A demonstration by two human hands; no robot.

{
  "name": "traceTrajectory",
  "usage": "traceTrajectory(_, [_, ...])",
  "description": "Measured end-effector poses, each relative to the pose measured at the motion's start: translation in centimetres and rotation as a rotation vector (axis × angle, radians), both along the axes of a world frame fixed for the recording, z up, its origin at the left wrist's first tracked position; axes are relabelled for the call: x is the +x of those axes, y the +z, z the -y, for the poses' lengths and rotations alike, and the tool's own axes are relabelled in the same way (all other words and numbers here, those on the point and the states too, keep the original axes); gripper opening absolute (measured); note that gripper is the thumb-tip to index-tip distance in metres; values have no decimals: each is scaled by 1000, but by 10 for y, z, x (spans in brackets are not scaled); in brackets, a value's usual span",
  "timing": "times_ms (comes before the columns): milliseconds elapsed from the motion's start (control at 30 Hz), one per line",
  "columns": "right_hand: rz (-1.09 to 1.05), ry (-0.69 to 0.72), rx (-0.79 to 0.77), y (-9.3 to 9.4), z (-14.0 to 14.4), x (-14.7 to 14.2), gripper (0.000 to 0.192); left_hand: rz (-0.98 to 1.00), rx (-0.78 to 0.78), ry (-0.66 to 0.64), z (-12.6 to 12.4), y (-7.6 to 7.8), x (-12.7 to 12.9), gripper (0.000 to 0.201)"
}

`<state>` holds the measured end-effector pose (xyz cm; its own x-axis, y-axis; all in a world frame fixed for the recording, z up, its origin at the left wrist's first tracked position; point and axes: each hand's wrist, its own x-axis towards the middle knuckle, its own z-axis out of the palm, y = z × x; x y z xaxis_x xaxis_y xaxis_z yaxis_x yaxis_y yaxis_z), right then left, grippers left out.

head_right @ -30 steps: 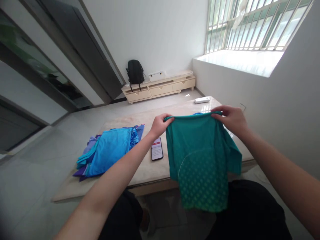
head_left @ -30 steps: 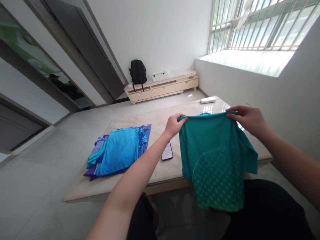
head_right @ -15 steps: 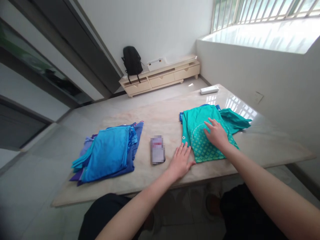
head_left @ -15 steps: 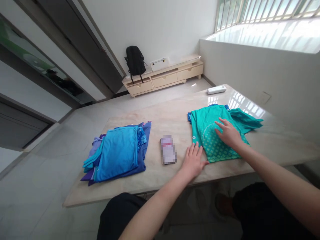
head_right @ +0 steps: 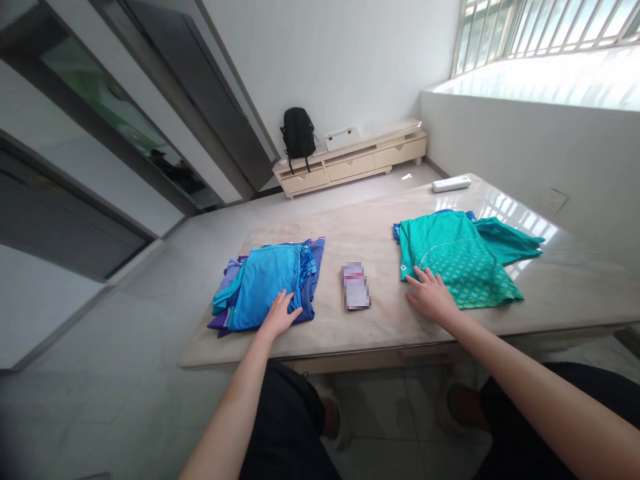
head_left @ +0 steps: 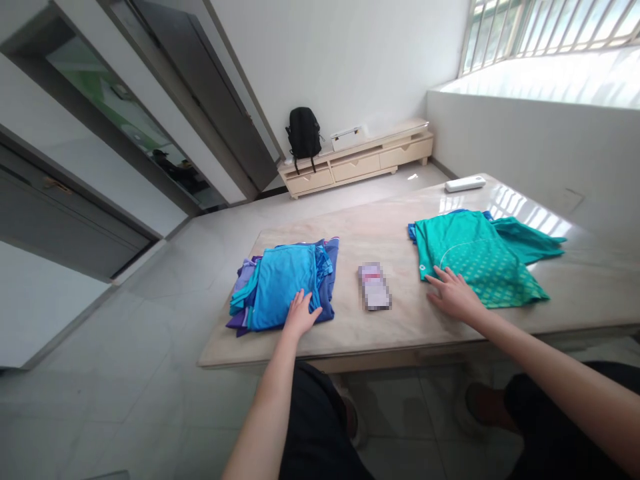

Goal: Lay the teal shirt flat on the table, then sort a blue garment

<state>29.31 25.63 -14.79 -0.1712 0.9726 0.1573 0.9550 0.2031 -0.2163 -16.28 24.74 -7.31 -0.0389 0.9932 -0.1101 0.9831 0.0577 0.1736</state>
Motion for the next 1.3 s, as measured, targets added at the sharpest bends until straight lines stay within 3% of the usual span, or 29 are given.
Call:
traceTrajectory(200, [72, -84, 212, -2, 6, 15, 64, 64, -45, -55, 8, -3, -16, 61])
traceTrajectory(400, [41, -134, 99, -27, -3, 37, 75, 69, -20, -14, 14, 6, -11, 49])
traceTrajectory(500, [36, -128, 90, -30, -5, 38, 75, 67, 9, 40, 13, 10, -4, 28])
traceTrajectory(600, [22, -130, 87, -27, -5, 36, 74, 72, 39, 99, 12, 17, 3, 21])
traceTrajectory(733, [-35, -157, 98, -18, -2, 26, 70, 84, 108, 217, 12, 32, 8, 13])
traceTrajectory(833, [-127, -84, 147, -2, 2, 11, 63, 124, 163, 270, 16, 43, 10, 4])
traceTrajectory(1067, [-445, 80, 142, 41, 11, -15, 52, 307, 247, 236, 20, 59, 11, 16])
traceTrajectory(1167, [-782, 55, -58, 45, 18, -24, 45, 446, 232, 156, 18, 60, 20, 19])
traceTrajectory(1233, [-1035, 57, -336, 43, 29, -36, 48, 547, 199, 99, 21, 62, 34, 22])
traceTrajectory(1300, [-1230, 80, -715, 40, 47, -55, 56, 635, 155, 47, 29, 65, 55, 28])
